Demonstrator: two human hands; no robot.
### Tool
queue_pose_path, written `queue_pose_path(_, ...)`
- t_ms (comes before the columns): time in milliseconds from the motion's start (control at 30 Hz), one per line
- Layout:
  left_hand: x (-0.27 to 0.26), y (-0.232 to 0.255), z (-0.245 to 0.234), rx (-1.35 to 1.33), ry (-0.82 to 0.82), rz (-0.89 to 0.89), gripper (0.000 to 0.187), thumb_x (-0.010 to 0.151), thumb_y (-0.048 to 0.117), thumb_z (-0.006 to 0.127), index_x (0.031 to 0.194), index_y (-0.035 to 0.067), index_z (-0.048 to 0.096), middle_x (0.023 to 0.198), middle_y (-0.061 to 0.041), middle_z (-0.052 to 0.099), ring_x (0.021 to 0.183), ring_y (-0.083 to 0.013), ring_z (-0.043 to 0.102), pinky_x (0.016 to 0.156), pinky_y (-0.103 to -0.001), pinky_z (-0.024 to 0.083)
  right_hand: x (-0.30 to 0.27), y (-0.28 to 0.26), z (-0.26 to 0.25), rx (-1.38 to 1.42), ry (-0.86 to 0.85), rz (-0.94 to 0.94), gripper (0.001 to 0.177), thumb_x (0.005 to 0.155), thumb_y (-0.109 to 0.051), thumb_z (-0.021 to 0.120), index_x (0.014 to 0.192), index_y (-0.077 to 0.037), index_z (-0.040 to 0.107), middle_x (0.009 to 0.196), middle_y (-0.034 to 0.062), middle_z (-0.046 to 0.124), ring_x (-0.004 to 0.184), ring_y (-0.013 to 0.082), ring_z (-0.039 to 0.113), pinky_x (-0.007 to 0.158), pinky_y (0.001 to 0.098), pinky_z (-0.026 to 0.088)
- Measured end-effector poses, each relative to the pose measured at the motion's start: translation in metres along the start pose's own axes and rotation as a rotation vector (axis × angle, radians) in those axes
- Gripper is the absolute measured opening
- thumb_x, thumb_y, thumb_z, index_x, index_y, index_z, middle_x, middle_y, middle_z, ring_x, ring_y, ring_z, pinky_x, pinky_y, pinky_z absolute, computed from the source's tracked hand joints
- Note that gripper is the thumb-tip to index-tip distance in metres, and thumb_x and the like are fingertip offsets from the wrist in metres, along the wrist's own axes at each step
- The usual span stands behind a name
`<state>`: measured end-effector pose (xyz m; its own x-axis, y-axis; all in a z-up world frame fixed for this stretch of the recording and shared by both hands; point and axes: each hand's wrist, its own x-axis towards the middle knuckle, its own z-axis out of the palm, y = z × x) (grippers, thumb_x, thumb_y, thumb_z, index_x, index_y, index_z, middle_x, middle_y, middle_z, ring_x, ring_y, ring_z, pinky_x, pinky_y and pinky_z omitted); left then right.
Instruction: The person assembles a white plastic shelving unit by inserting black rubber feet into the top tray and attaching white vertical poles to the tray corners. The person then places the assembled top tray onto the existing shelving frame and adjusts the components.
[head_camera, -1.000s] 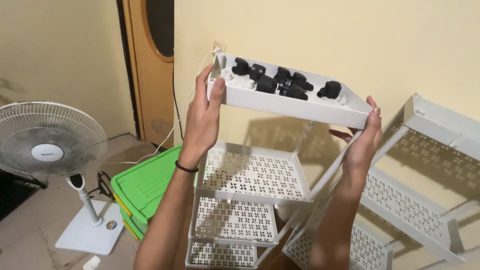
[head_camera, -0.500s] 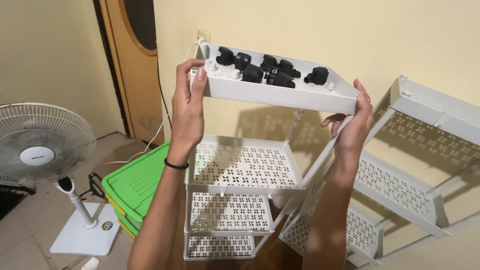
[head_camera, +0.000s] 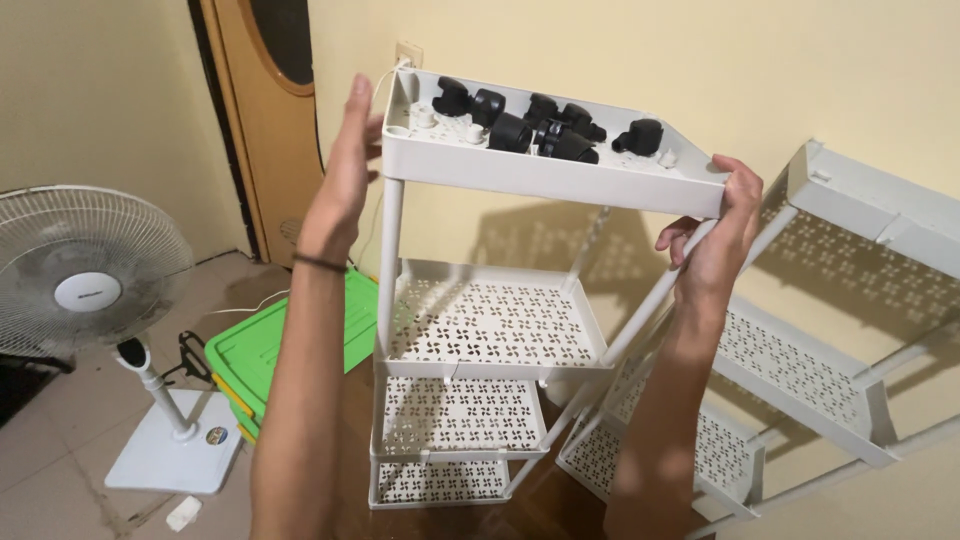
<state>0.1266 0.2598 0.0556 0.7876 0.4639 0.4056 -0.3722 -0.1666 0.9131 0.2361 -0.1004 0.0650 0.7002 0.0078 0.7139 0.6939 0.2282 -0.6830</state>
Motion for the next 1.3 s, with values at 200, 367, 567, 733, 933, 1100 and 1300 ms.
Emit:
queue_pose_path(200, 0.037, -0.009, 0.005, 0.016, -0.116, -0.007, 0.102, 0.085, 0.083, 0.035, 0.158, 0.011, 0.033, 0.149, -0.016, 0.048, 0.135, -0.0297, 0.044, 0.101, -0.054, 0.036, -0.003, -0.003, 0.001, -0.012, 0.001, -0.013, 0.041, 0.111, -0.035, 0.031, 0.134, -0.006, 0.05, 0.1, 0.0143, 0.058, 0.041, 0.0113, 0.039, 0.039, 0.0252, 0.042)
queue_pose_path(367, 0.056, -0.018, 0.012, -0.424, -0.139, -0.019, 0.056, 0.088, 0.059, 0.057, 0.119, 0.011, 0.06, 0.101, -0.008, 0.068, 0.092, -0.0174, 0.065, 0.081, -0.034, 0.055, -0.005, -0.001, 0.001, -0.022, 0.011, -0.039, 0.039, 0.111, -0.034, 0.033, 0.132, -0.006, 0.05, 0.101, 0.0142, 0.058, 0.043, 0.0132, 0.045, 0.037, 0.0241, 0.037)
queue_pose_path(567, 0.059, -0.003, 0.015, -0.525, -0.179, -0.172, 0.028, 0.081, 0.036, 0.061, 0.089, 0.008, 0.063, 0.072, -0.005, 0.063, 0.051, -0.0161, 0.055, 0.041, -0.031, 0.042, -0.005, -0.001, 0.003, -0.003, 0.02, -0.025, 0.039, 0.111, -0.036, 0.036, 0.131, -0.006, 0.051, 0.1, 0.0134, 0.058, 0.042, 0.0121, 0.04, 0.038, 0.0243, 0.038)
queue_pose_path(733, 0.045, 0.014, 0.017, -0.437, -0.132, -0.183, 0.031, 0.072, 0.037, 0.057, 0.086, 0.009, 0.062, 0.065, -0.005, 0.062, 0.042, -0.0152, 0.056, 0.032, -0.032, 0.042, -0.005, -0.003, 0.006, -0.014, 0.026, -0.03, 0.039, 0.111, -0.037, 0.035, 0.13, -0.007, 0.052, 0.103, 0.013, 0.057, 0.042, 0.0117, 0.04, 0.037, 0.0243, 0.038)
queue_pose_path(933, 0.047, 0.016, 0.017, -0.531, -0.18, -0.135, 0.038, 0.077, 0.038, 0.058, 0.092, 0.004, 0.065, 0.069, -0.009, 0.066, 0.051, -0.0193, 0.062, 0.042, -0.034, 0.05, -0.004, -0.005, 0.006, -0.021, 0.037, -0.011, 0.039, 0.109, -0.036, 0.035, 0.13, -0.008, 0.052, 0.105, 0.0144, 0.057, 0.042, 0.0115, 0.042, 0.035, 0.0236, 0.035)
queue_pose_path(1100, 0.049, 0.008, 0.012, -0.278, -0.089, -0.213, 0.046, 0.076, 0.051, 0.057, 0.09, 0.008, 0.062, 0.066, -0.006, 0.056, 0.051, -0.0206, 0.054, 0.039, -0.037, 0.043, -0.003, -0.003, 0.009, -0.039, 0.052, -0.026, 0.04, 0.11, -0.036, 0.037, 0.133, -0.008, 0.053, 0.115, 0.0154, 0.059, 0.043, 0.0111, 0.043, 0.037, 0.0231, 0.039)
queue_pose_path(1300, 0.025, 0.02, 0.012, -0.192, -0.094, -0.168, 0.072, 0.079, 0.07, 0.043, 0.12, 0.013, 0.059, 0.096, -0.009, 0.07, 0.082, -0.0193, 0.066, 0.07, -0.048, 0.057, -0.005, -0.005, 0.008, -0.087, 0.056, -0.014, 0.041, 0.112, -0.037, 0.036, 0.133, -0.007, 0.055, 0.116, 0.0136, 0.058, 0.045, 0.0109, 0.043, 0.04, 0.0232, 0.046)
